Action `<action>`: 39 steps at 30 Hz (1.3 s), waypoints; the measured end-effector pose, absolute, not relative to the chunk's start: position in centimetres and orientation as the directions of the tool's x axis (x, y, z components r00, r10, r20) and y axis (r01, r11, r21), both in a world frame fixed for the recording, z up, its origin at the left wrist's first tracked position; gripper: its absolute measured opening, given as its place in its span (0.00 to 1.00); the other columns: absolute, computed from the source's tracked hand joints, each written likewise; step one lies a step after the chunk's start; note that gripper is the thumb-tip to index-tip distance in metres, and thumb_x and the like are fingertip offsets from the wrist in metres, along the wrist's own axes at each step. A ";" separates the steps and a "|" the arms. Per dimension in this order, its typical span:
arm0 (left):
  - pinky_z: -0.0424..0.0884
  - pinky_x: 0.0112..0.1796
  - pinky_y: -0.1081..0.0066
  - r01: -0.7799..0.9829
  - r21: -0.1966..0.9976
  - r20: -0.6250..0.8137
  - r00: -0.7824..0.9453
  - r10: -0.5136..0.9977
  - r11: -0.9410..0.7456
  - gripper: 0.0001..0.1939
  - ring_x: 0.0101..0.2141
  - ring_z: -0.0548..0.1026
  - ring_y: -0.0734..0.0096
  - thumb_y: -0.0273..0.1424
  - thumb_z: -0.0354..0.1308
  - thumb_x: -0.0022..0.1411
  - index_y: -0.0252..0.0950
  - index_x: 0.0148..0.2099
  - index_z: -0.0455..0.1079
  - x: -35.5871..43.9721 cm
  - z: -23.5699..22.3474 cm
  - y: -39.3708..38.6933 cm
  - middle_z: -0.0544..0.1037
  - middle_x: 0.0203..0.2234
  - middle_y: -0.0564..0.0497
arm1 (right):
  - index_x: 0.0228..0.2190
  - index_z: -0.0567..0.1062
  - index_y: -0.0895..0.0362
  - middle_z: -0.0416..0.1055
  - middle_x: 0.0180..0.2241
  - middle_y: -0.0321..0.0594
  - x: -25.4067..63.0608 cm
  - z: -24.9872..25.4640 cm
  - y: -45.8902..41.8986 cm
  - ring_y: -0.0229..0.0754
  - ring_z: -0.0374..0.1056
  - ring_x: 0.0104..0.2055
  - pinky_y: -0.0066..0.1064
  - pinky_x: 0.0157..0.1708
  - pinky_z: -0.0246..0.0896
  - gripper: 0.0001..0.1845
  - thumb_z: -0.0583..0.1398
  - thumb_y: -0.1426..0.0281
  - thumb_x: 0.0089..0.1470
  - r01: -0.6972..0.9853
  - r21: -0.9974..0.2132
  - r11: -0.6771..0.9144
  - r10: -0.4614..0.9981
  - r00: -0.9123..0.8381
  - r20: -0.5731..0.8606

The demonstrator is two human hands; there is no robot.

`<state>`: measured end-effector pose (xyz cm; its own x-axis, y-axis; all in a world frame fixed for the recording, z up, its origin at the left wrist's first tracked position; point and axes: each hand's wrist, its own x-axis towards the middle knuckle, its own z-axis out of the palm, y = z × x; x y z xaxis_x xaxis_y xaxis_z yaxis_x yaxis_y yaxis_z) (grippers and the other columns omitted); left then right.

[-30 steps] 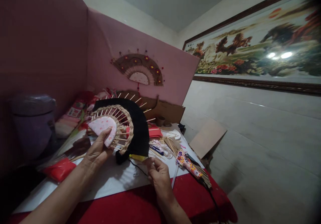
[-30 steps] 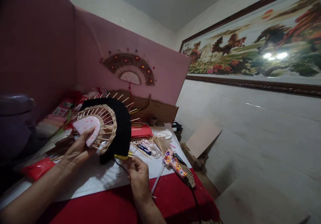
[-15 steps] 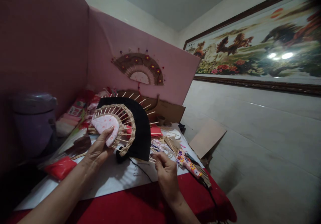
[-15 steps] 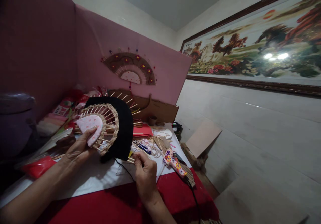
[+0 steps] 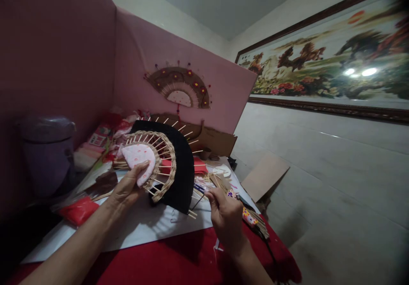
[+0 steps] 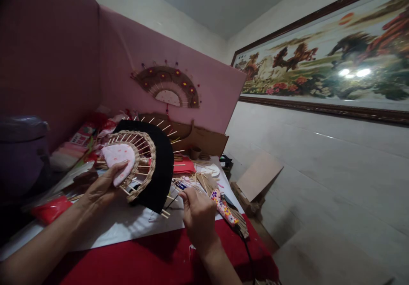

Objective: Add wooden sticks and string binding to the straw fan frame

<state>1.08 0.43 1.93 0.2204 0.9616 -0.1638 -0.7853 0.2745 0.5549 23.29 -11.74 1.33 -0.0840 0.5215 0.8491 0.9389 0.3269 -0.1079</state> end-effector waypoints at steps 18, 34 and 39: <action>0.75 0.28 0.67 -0.756 0.602 -0.097 0.249 0.964 0.256 0.14 0.24 0.77 0.65 0.18 0.53 0.52 0.29 0.43 0.68 1.1 2.1 -0.1 0.79 0.26 0.44 | 0.26 0.71 0.56 0.68 0.21 0.36 22.7 0.0 -9.8 0.35 0.61 0.23 0.24 0.24 0.50 0.12 0.51 0.67 0.57 0.830 -0.431 0.354 0.695 0.075 0.715; 0.75 0.25 0.70 -0.653 0.708 -0.099 0.283 0.954 0.267 0.09 0.21 0.76 0.66 0.18 0.56 0.49 0.27 0.36 0.69 1.1 1.3 0.3 0.78 0.23 0.43 | 0.29 0.72 0.57 0.72 0.26 0.38 24.5 2.0 -10.1 0.36 0.66 0.28 0.26 0.28 0.52 0.06 0.55 0.70 0.55 0.915 -0.115 0.387 0.530 -0.118 0.840; 0.74 0.25 0.72 -0.597 0.747 -0.114 0.316 0.942 0.291 0.07 0.21 0.76 0.67 0.19 0.56 0.50 0.27 0.35 0.69 1.1 1.7 -0.1 0.78 0.23 0.43 | 0.28 0.73 0.56 0.71 0.26 0.39 24.8 3.1 -9.9 0.37 0.65 0.30 0.26 0.30 0.54 0.09 0.55 0.66 0.55 0.889 -0.208 0.409 0.624 -0.106 0.774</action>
<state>1.10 -0.09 1.67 0.3159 0.9419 -0.1145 -0.5973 0.2912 0.7473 24.81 -9.86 3.12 -0.1059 0.6237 0.7745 0.8887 0.4088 -0.2077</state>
